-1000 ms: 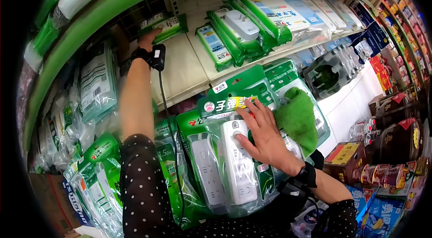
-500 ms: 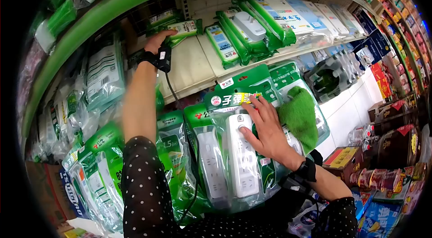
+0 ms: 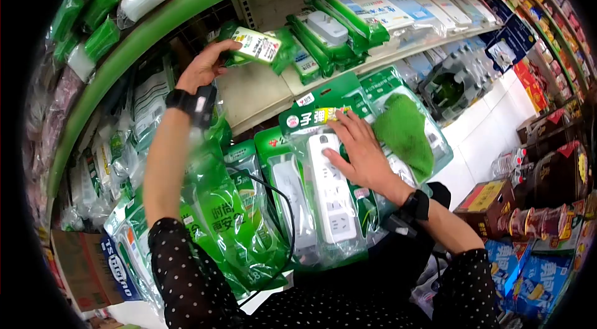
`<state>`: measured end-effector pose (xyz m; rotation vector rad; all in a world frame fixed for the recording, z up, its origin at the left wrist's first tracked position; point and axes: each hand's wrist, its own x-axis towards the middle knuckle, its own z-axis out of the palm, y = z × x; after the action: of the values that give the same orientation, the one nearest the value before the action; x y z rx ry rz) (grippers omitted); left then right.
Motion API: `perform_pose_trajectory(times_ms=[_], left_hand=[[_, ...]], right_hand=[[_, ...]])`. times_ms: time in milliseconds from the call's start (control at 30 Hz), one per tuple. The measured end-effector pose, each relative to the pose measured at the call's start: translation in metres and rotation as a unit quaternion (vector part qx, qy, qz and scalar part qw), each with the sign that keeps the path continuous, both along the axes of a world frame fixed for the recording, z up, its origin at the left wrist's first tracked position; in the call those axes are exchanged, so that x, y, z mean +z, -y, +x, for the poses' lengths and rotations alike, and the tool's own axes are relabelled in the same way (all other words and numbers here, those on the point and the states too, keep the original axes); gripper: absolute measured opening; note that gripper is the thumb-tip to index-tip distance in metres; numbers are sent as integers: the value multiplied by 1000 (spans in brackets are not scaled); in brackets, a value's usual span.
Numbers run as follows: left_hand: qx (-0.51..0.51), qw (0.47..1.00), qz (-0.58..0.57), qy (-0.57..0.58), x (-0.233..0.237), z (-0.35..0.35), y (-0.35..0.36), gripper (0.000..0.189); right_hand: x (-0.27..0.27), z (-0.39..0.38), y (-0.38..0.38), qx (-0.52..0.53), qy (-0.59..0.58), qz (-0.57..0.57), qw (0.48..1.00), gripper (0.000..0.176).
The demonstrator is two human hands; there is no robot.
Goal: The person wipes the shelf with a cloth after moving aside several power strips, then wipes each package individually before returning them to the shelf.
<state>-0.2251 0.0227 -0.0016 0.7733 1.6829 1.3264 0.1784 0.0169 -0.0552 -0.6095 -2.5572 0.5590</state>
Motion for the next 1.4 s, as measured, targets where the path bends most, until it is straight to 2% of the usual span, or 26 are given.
perform_pose_trajectory(times_ms=[67, 100, 133, 167, 200, 233, 300, 333, 400, 467, 533, 600, 700, 800, 833, 933, 967, 1067, 1100, 1200, 1233, 1333, 1400], left_hand=[[-91, 994, 34, -40, 32, 43, 29, 42], [-135, 988, 31, -61, 36, 54, 36, 53], [-152, 985, 34, -71, 46, 74, 47, 56], [-167, 982, 37, -80, 60, 102, 60, 59], [-182, 978, 41, -89, 70, 122, 74, 62], [-206, 975, 43, -78, 73, 133, 83, 77], [-251, 961, 75, -89, 80, 162, 98, 85], [-274, 953, 91, -92, 83, 176, 103, 89], [-311, 941, 75, -114, 94, 197, 106, 90], [-330, 936, 54, -112, 103, 218, 107, 88], [-329, 937, 73, -86, 100, 227, 104, 87], [-335, 938, 81, -44, 96, 236, 105, 80], [-315, 942, 110, -44, 85, 267, 100, 72], [-282, 951, 113, -60, 82, 294, 98, 66], [-274, 952, 119, -61, 78, 298, 99, 64], [-210, 964, 141, -87, 65, 308, 101, 62], [-201, 953, 168, -153, 56, 306, 102, 56], [-133, 952, 195, -192, 59, 320, 111, 49], [-139, 962, 179, -151, 67, 325, 118, 45], [-148, 954, 184, -183, 77, 330, 134, 48], [-181, 934, 184, -246, 71, 323, 135, 53], [-203, 949, 141, -197, 74, 335, 147, 57], [-231, 959, 113, -117, 71, 330, 148, 58]], right_hand=[[-4, 1, -3, -12, -42, -13, 999, 51], [-10, 2, -6, -20, -67, -32, 997, 50], [-15, 3, -8, -28, -90, -52, 994, 48], [-17, 3, -9, -49, -168, -89, 980, 45], [-13, 6, -3, -84, -181, -168, 965, 45], [4, 9, 1, -116, -194, -242, 944, 45], [37, 12, 7, -37, -327, -321, 888, 46], [47, 15, 10, 16, -353, -417, 838, 44], [67, 33, 14, 119, -299, -586, 744, 47], [60, 56, 13, 129, -195, -545, 806, 50], [82, 74, 24, 135, -88, -493, 855, 56], [78, 86, 32, 133, -99, -487, 858, 60], [68, 88, 55, 100, -232, -413, 875, 65], [60, 84, 71, 58, -311, -463, 828, 66], [63, 83, 78, 37, -322, -502, 802, 61], [68, 85, 92, -22, -341, -530, 776, 57], [62, 83, 95, -20, -372, -545, 751, 55], [52, 77, 101, -61, -441, -476, 758, 54], [51, 76, 101, -65, -453, -474, 752, 53], [61, 71, 105, -84, -553, -502, 660, 52], [60, 75, 104, -79, -552, -524, 644, 51], [68, 83, 104, -89, -545, -514, 657, 50], [67, 83, 106, -81, -546, -496, 670, 50]])
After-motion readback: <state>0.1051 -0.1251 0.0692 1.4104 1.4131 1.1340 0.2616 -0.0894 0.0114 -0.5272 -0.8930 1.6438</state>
